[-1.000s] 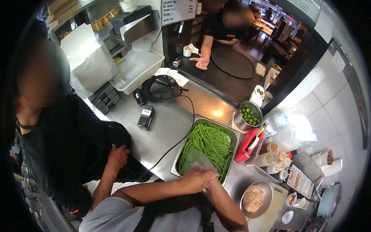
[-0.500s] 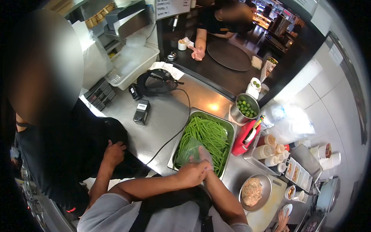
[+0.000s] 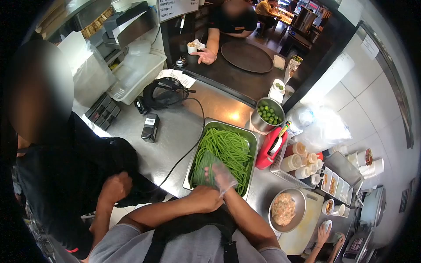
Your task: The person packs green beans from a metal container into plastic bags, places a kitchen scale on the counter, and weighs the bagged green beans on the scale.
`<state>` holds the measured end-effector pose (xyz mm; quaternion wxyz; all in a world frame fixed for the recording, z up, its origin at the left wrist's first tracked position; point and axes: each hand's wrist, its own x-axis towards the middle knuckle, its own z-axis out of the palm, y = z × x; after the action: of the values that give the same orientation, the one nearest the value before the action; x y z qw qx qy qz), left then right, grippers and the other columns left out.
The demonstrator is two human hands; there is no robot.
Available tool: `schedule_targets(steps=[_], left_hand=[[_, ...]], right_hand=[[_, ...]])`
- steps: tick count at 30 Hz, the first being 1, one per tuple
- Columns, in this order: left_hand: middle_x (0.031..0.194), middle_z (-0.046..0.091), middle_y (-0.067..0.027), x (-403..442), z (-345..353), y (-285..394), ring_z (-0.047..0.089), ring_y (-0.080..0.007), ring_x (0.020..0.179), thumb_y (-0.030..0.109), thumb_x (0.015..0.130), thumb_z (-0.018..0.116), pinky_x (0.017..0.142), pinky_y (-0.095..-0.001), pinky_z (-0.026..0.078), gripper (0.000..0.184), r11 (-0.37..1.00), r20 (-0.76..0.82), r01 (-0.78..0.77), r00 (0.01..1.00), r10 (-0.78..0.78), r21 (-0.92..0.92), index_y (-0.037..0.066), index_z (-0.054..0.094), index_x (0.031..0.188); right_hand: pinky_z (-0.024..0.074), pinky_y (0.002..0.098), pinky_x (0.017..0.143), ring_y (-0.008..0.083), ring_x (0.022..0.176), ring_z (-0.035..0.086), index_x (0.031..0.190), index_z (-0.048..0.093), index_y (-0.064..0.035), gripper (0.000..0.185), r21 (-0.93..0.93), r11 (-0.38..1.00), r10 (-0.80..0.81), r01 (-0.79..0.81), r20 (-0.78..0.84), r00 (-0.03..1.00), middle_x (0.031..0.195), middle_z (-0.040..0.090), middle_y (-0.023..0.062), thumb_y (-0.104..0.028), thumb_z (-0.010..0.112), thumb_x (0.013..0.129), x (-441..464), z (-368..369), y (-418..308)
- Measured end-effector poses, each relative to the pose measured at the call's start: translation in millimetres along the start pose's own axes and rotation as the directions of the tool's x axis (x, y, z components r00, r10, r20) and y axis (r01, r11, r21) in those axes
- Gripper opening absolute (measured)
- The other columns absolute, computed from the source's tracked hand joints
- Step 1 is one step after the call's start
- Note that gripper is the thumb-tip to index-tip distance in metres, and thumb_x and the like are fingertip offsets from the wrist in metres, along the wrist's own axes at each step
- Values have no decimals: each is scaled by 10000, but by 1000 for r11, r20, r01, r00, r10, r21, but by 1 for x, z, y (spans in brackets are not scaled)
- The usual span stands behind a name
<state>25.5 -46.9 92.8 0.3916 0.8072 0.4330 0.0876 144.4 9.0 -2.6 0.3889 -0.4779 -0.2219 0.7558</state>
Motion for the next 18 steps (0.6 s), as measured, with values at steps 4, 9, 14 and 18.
schedule_targets(steps=[4, 9, 14, 18], left_hand=[[749, 626, -248, 4, 4, 0, 614, -431, 725, 289, 883, 488, 689, -506, 479, 364, 991, -85, 65, 994, -75, -117, -20, 638, 763], [764, 626, -226, 3, 5, -11, 604, -418, 738, 294, 879, 512, 676, -491, 472, 316, 958, -211, 80, 967, -141, -275, 20, 644, 793], [749, 619, -226, 4, 8, -18, 602, -416, 728, 291, 867, 537, 660, -482, 471, 311, 950, -224, 107, 958, -177, -295, 17, 640, 765], [736, 611, -232, 3, 8, -17, 600, -415, 710, 296, 852, 554, 645, -479, 469, 314, 946, -207, 80, 967, -150, -313, 11, 633, 747]], right_hand=[[490, 312, 652, 183, 794, 586, 1075, 551, -43, 264, -236, 971, 17, -21, -19, 1000, 955, 622, 96, -262, 506, 933, 7, 3, -11], [462, 358, 711, 263, 837, 582, 1000, 579, -6, 313, -648, 708, -192, 281, 207, 959, 946, 617, 124, -297, 507, 911, -13, 7, -31], [450, 392, 707, 348, 809, 562, 941, 590, 1, 265, -826, 251, -217, 505, 461, 861, 890, 594, 190, -229, 556, 814, -26, -9, -47], [454, 402, 668, 334, 742, 551, 925, 574, -9, 251, -842, -64, -197, 536, 537, 820, 812, 574, 175, -195, 601, 758, -26, -10, -48]])
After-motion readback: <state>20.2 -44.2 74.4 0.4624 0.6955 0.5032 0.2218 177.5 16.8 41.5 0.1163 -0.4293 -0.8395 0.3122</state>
